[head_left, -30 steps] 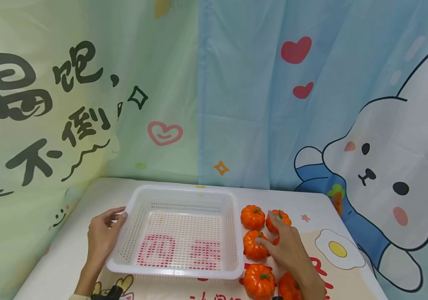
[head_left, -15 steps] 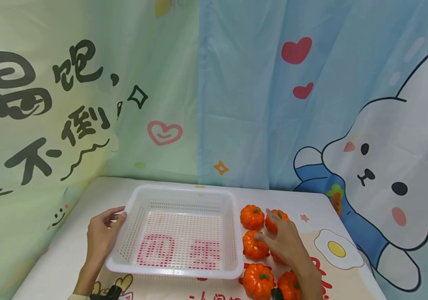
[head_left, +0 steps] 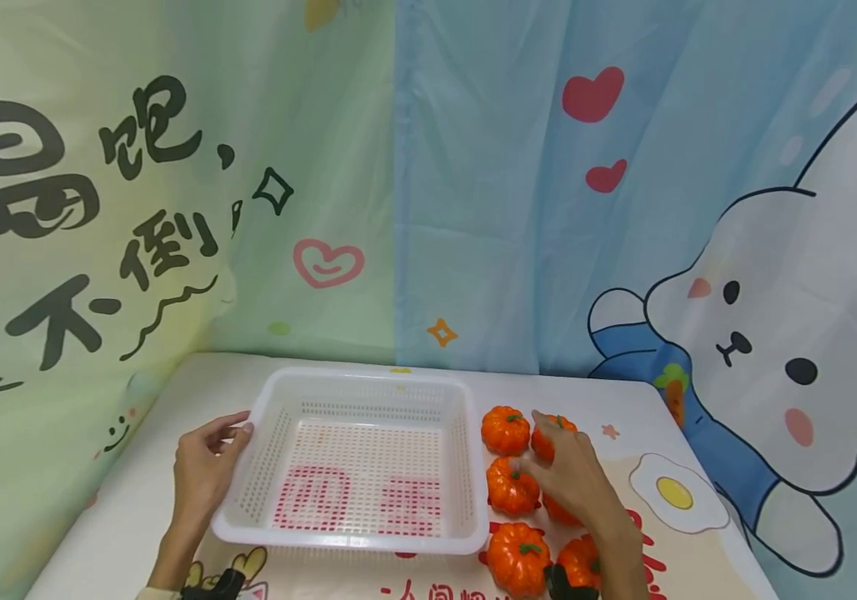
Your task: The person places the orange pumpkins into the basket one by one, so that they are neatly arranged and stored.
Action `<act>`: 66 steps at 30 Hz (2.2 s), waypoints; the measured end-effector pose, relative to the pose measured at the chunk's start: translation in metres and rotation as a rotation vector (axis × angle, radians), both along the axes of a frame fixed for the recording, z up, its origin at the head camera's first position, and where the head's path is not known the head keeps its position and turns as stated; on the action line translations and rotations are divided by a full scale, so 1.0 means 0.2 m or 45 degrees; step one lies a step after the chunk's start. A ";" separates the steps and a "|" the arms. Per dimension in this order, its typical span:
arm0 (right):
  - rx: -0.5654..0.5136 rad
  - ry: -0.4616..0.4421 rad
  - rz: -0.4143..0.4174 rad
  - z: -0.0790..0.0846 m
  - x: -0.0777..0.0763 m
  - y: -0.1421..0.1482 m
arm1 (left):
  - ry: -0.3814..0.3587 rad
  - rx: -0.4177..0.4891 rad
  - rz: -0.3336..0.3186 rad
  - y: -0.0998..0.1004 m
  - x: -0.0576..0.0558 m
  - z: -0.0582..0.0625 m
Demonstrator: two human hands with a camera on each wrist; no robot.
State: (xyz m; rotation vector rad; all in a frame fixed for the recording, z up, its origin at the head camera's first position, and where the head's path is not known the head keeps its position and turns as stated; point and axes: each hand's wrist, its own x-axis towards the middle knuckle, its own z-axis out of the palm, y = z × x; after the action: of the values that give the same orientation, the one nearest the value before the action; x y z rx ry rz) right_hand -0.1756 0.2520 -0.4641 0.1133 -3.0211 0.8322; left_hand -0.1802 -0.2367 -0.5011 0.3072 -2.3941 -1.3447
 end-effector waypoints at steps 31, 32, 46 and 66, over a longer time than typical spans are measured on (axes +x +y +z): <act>0.027 -0.058 -0.015 0.00 -0.07 -0.03 | -0.025 -0.007 -0.013 -0.01 0.00 0.00; 0.028 -0.058 -0.016 0.00 -0.08 -0.03 | -0.026 -0.007 -0.012 -0.01 0.00 0.00; -0.007 -0.051 -0.005 -0.03 -0.10 -0.03 | -0.017 -0.015 -0.025 -0.02 0.00 0.00; 0.032 -0.075 0.004 0.01 -0.13 -0.03 | -0.006 -0.004 -0.020 -0.02 -0.01 -0.02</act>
State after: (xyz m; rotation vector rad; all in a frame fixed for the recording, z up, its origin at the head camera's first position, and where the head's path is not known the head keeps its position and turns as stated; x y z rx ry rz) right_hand -0.2022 0.2458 -0.4617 0.0949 -3.0876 0.8128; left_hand -0.1817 -0.2408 -0.5044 0.2913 -2.4074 -1.3483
